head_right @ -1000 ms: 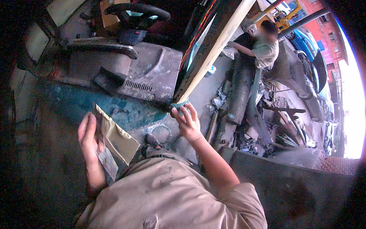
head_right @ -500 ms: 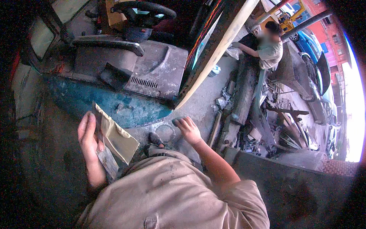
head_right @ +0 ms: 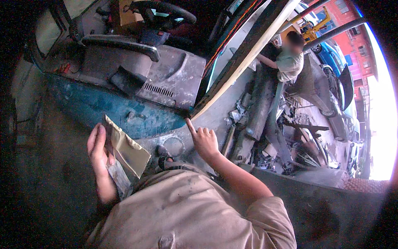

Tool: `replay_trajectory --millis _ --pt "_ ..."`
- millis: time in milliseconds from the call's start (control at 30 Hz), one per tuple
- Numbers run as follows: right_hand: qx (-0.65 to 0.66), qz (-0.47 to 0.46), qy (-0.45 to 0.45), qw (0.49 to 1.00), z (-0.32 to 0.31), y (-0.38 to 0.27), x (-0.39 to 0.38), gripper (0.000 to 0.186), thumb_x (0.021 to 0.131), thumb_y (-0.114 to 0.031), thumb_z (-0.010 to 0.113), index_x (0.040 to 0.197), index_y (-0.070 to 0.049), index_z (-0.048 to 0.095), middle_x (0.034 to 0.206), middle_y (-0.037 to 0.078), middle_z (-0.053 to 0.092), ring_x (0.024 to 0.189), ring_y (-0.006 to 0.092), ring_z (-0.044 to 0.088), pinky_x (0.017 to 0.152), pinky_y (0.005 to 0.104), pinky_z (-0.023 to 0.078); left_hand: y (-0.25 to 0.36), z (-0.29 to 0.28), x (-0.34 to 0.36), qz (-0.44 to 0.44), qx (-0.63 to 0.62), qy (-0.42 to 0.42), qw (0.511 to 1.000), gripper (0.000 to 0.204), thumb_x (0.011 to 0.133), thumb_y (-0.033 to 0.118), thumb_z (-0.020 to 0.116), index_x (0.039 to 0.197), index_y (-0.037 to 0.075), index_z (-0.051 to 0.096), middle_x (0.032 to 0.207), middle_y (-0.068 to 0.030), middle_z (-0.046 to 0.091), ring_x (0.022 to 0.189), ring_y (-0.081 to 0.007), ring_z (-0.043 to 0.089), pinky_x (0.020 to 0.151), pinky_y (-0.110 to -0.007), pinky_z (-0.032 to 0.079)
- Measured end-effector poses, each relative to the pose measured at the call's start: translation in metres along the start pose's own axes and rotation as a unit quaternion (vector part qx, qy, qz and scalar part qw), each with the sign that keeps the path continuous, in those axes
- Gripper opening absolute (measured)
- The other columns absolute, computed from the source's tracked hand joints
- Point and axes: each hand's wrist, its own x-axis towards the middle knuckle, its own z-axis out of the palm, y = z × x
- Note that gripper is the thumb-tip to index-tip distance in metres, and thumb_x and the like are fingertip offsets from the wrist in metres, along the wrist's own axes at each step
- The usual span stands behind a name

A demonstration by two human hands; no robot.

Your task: The person sands a teal car door frame with a sanding block, smoothing the surface along the edges and around the window opening. The person holds the sanding block in the right hand and works methodically along the door's contours.

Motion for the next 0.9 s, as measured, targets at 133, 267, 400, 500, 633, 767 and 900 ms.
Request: replay_trajectory --millis 133,267,400,500,633,767,900 --pt "-0.105 0.009 -0.02 0.994 -0.019 0.001 0.002 0.078 0.093 -0.016 0.058 0.164 -0.021 0.027 0.088 0.009 0.066 0.082 0.0253 0.065 0.076 0.0397 0.049 -0.003 -0.008 0.004 0.001 -0.009 -0.005 1.0 0.028 0.101 0.03 0.066 0.107 0.003 0.064 0.07 0.0052 0.054 0.039 -0.003 0.037 0.034 -0.022 0.025" --pt "-0.137 0.0 -0.019 0.99 -0.041 0.007 0.003 0.078 0.096 -0.011 0.061 0.165 -0.02 0.025 0.087 0.011 0.067 0.079 0.0228 0.065 0.073 0.0377 0.049 -0.01 -0.013 0.006 0.012 -0.026 -0.04 0.999 0.023 0.103 0.03 0.064 0.093 0.009 0.06 0.067 0.0073 0.048 0.039 -0.0025 0.035 0.034 -0.022 0.023" --pt "-0.185 -0.008 -0.03 0.982 -0.086 0.015 0.0 0.085 0.094 -0.01 0.069 0.165 -0.02 0.025 0.09 0.013 0.068 0.079 0.0231 0.066 0.075 0.0373 0.051 -0.028 -0.036 0.017 -0.001 -0.046 -0.063 0.997 0.04 0.1 0.032 0.068 0.127 0.004 0.065 0.087 -0.0043 0.071 0.04 -0.0055 0.047 0.032 -0.022 0.028" --pt "-0.238 -0.005 0.001 0.971 -0.114 0.023 -0.002 0.068 0.096 -0.015 0.056 0.16 -0.025 0.037 0.083 0.008 0.063 0.078 0.0222 0.063 0.077 0.0387 0.047 -0.03 -0.035 0.019 -0.002 -0.049 -0.058 0.997 0.028 0.102 0.031 0.065 0.114 0.006 0.062 0.079 -0.0002 0.062 0.039 -0.0045 0.041 0.033 -0.022 0.026" --pt "-0.256 -0.013 0.07 0.964 -0.148 0.039 -0.002 0.066 0.094 -0.014 0.058 0.157 -0.027 0.042 0.077 0.005 0.059 0.072 0.0206 0.059 0.075 0.0387 0.046 -0.018 -0.019 0.01 0.002 -0.037 -0.038 0.999 0.024 0.105 0.028 0.06 0.088 0.011 0.056 0.063 0.0078 0.045 0.037 -0.0025 0.03 0.034 -0.023 0.021" --pt "-0.306 -0.003 0.064 0.95 -0.19 0.047 -0.001 0.068 0.093 -0.013 0.059 0.157 -0.031 0.043 0.078 0.004 0.059 0.074 0.0197 0.059 0.077 0.0374 0.044 -0.02 -0.023 0.012 -0.003 -0.035 -0.031 0.999 0.024 0.104 0.028 0.061 0.089 0.011 0.056 0.062 0.0075 0.044 0.037 -0.0029 0.03 0.034 -0.023 0.021" --pt "-0.329 -0.012 0.069 0.942 -0.225 0.056 0.0 0.068 0.093 -0.014 0.059 0.156 -0.034 0.043 0.079 0.004 0.058 0.075 0.02 0.059 0.079 0.0379 0.044 -0.021 -0.023 0.012 -0.014 -0.037 -0.022 0.999 0.024 0.104 0.029 0.063 0.09 0.01 0.057 0.063 0.0078 0.044 0.038 -0.0029 0.031 0.034 -0.023 0.021"
